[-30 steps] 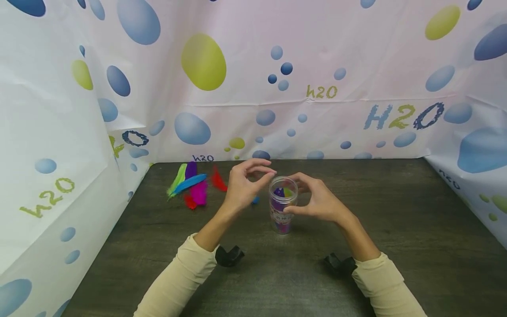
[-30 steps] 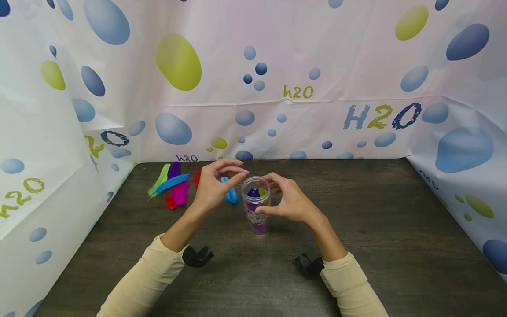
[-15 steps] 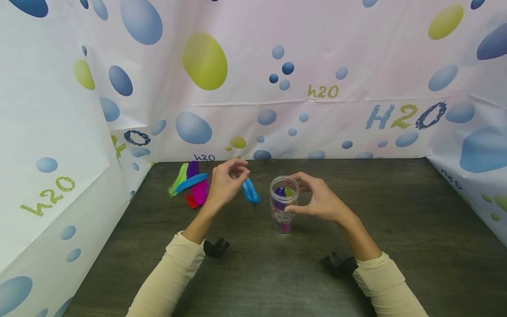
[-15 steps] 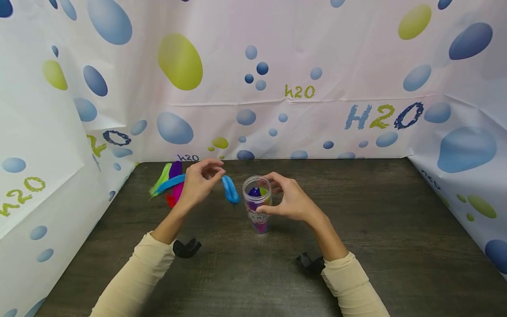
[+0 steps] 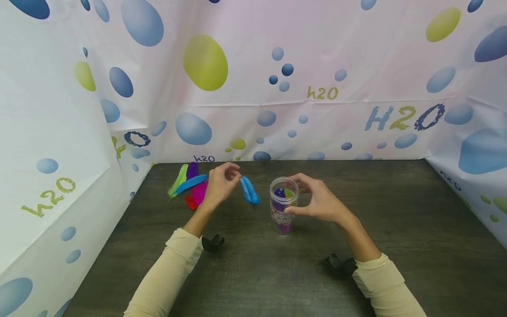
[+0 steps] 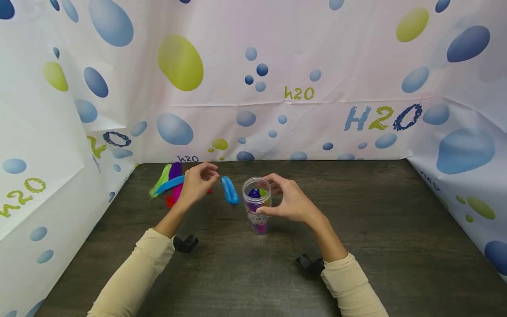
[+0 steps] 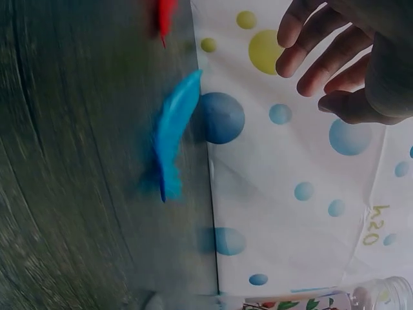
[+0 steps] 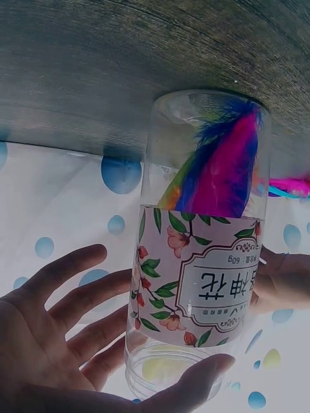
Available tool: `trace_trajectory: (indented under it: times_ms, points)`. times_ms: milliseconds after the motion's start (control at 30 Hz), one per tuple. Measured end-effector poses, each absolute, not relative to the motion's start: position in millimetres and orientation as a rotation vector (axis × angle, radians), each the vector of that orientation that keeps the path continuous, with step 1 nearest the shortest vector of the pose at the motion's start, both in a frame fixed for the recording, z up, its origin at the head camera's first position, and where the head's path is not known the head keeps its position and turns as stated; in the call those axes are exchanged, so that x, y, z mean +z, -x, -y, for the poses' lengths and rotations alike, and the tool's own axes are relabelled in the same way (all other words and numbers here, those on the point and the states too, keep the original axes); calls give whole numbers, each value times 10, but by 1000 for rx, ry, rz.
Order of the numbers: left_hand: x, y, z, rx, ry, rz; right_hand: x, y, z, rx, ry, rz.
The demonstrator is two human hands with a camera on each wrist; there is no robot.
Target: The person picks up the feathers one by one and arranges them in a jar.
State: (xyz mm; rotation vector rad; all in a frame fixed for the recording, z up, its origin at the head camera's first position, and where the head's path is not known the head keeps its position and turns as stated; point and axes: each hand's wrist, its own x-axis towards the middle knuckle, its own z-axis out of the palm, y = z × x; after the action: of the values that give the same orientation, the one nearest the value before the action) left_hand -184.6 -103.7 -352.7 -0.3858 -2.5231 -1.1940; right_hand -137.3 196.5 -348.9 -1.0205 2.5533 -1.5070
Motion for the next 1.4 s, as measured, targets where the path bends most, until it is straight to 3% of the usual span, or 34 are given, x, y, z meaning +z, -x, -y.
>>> trace_trajectory:
  times_ms: [833, 1400]
  points:
    - [-3658, 2073, 1565, -975, 131, 2699, -3502, 1378, -1960, -1525, 1010, -2531]
    - [-3849, 2307, 1416, -931, 128, 2864, -3519, 1370, -1967, -1506, 1020, -2553]
